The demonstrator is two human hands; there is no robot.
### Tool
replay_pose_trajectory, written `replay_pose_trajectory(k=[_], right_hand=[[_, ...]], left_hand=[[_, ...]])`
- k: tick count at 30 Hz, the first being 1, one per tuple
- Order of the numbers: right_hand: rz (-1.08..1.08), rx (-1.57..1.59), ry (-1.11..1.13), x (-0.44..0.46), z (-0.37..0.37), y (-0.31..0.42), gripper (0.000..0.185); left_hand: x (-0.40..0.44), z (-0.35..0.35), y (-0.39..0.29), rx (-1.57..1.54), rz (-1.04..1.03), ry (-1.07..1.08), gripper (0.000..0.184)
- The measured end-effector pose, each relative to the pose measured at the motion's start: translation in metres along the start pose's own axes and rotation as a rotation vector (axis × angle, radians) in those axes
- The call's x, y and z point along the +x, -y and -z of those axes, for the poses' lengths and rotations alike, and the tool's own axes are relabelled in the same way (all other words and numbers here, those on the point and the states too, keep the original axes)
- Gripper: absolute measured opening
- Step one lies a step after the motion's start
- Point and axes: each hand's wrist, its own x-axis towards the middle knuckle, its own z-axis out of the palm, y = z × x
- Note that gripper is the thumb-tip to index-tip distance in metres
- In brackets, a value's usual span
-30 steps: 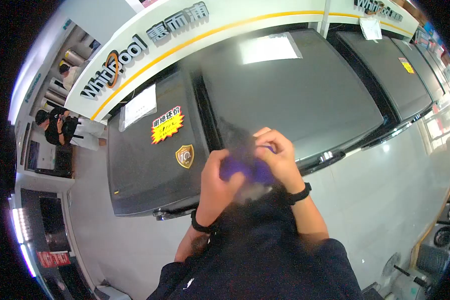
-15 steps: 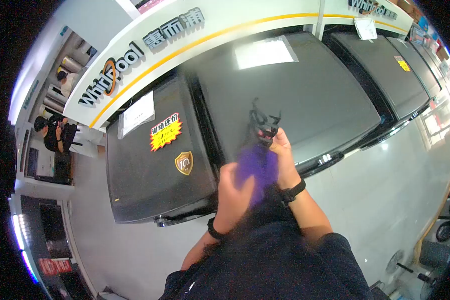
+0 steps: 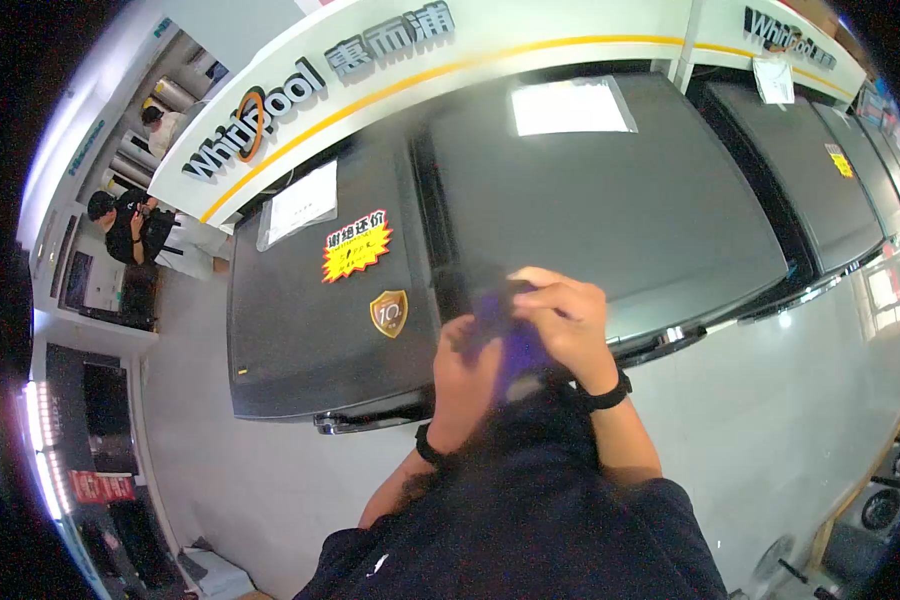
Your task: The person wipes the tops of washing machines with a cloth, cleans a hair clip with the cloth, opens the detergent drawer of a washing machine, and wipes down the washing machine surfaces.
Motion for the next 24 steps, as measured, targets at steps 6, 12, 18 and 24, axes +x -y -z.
replay_pose_trajectory(k=[6,12,18,24], right_hand=[[0.04,-0.115,-0.089,-0.002,-0.018,-0.006,0.005],[-0.097,0.355,-0.449,0.002,-0.019,-0.025,0.011],[-0.386,0.654,-0.479,-0.004,0.013,-0.024,0.02],[-0.22,0.286,-0.459,0.004,0.003,-0.019,0.045]], left_hand=[[0.007,0.015,-0.006,0.148,0.075,0.256,0.031],[0.02,0.013,-0.019,-0.054,0.093,0.122,0.038],[0.014,0.005,-0.006,-0.072,0.154,0.178,0.038],[0.023,0.016,0.011,-0.083,0.179,0.103,0.035]])
